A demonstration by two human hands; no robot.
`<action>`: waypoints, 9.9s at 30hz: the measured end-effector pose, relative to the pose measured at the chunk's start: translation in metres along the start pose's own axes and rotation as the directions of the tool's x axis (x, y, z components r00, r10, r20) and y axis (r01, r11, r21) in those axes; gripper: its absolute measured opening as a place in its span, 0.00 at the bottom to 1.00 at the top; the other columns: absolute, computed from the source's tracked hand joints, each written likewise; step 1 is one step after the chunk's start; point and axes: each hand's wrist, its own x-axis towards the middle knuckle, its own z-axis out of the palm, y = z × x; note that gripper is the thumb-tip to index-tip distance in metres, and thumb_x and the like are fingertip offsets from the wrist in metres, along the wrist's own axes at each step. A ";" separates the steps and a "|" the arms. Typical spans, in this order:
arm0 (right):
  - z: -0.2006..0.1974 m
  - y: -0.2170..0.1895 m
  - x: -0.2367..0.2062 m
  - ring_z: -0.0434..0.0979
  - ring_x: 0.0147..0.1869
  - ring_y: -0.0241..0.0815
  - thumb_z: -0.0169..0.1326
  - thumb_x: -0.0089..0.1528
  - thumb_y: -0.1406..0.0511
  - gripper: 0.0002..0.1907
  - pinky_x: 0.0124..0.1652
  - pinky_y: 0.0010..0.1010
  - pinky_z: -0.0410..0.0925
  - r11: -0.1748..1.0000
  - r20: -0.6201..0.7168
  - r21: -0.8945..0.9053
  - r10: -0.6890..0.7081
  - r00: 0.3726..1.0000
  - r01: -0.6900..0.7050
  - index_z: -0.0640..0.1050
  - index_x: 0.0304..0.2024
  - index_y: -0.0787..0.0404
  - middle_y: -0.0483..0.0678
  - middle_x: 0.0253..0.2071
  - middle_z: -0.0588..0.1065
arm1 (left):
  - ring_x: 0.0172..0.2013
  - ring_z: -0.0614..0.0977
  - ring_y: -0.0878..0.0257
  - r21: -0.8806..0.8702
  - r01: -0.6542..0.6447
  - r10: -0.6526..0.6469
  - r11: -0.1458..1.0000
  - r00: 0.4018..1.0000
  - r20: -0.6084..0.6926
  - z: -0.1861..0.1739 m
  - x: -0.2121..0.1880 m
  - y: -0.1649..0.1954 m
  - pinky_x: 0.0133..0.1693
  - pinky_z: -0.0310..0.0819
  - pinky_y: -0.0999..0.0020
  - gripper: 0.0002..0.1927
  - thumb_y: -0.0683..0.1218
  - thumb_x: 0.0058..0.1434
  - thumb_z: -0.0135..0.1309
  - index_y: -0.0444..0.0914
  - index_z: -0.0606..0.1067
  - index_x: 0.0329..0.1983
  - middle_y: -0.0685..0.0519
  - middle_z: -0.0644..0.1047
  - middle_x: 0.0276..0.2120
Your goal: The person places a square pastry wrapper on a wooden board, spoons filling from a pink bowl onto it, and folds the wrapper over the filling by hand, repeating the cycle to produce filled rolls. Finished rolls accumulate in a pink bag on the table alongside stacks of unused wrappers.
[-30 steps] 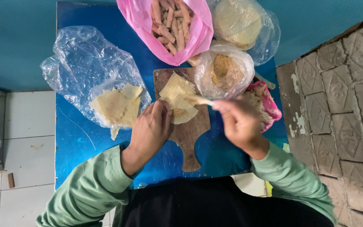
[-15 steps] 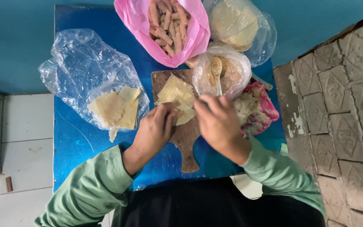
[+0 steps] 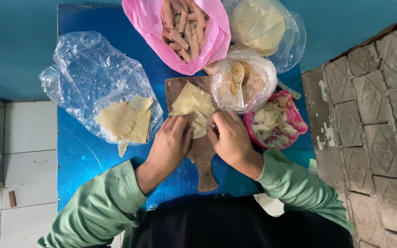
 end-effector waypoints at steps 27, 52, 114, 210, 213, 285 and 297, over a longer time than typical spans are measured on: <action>0.000 0.008 0.002 0.71 0.51 0.53 0.56 0.64 0.70 0.06 0.52 0.41 0.65 0.992 0.074 0.061 -0.115 0.991 0.111 0.80 0.44 0.61 0.48 0.43 0.75 | 0.45 0.74 0.44 0.183 -0.196 0.169 0.963 0.973 0.156 -0.011 -0.002 0.000 0.49 0.70 0.54 0.17 0.45 0.58 0.58 0.30 0.75 0.48 0.43 0.74 0.40; 0.008 0.010 0.013 0.72 0.50 0.54 0.53 0.60 0.73 0.10 0.52 0.42 0.65 0.980 0.075 0.043 -0.196 0.978 0.194 0.78 0.43 0.59 0.48 0.42 0.75 | 0.41 0.76 0.44 0.177 -0.101 0.078 0.979 0.988 0.132 -0.004 0.003 -0.016 0.44 0.73 0.52 0.16 0.39 0.57 0.56 0.33 0.73 0.49 0.43 0.73 0.37; 0.000 0.015 0.065 0.76 0.47 0.52 0.56 0.63 0.74 0.20 0.47 0.40 0.69 0.995 -0.143 0.078 -0.047 0.989 0.059 0.78 0.58 0.58 0.50 0.40 0.80 | 0.46 0.72 0.39 0.153 -0.032 0.040 0.988 0.998 -0.052 -0.006 0.019 -0.029 0.49 0.68 0.48 0.23 0.41 0.57 0.61 0.34 0.69 0.55 0.40 0.71 0.45; -0.084 0.073 0.004 0.74 0.32 0.25 0.53 0.68 0.68 0.08 0.32 0.17 0.66 0.654 0.152 0.632 0.420 0.895 -0.415 0.82 0.44 0.65 0.42 0.31 0.79 | 0.41 0.76 0.38 0.179 0.023 -0.012 0.984 0.998 -0.059 -0.013 0.009 0.006 0.41 0.74 0.46 0.16 0.37 0.54 0.57 0.33 0.72 0.46 0.40 0.74 0.41; -0.069 0.057 -0.004 0.73 0.30 0.26 0.52 0.69 0.67 0.09 0.31 0.20 0.66 0.814 0.125 0.477 0.311 0.942 -0.332 0.82 0.43 0.65 0.42 0.30 0.81 | 0.41 0.77 0.40 0.234 0.073 -0.072 0.969 0.997 -0.014 -0.016 0.005 0.006 0.42 0.74 0.48 0.11 0.40 0.54 0.58 0.34 0.73 0.41 0.41 0.75 0.38; -0.073 0.050 -0.066 0.62 0.56 0.54 0.69 0.53 0.58 0.20 0.57 0.43 0.57 0.958 0.029 -0.286 0.034 0.999 -0.025 0.83 0.47 0.53 0.48 0.54 0.71 | 0.41 0.78 0.44 0.053 -0.017 0.010 0.998 0.992 0.122 -0.001 -0.009 0.019 0.45 0.73 0.52 0.20 0.45 0.59 0.63 0.34 0.71 0.51 0.45 0.76 0.38; -0.062 0.067 -0.075 0.62 0.51 0.53 0.71 0.51 0.56 0.15 0.53 0.43 0.56 0.962 0.027 -0.268 0.057 0.998 -0.047 0.81 0.33 0.55 0.45 0.47 0.70 | 0.44 0.76 0.41 0.043 -0.015 0.013 0.999 0.998 0.058 0.001 -0.012 0.023 0.46 0.72 0.50 0.14 0.39 0.62 0.54 0.32 0.69 0.50 0.39 0.73 0.40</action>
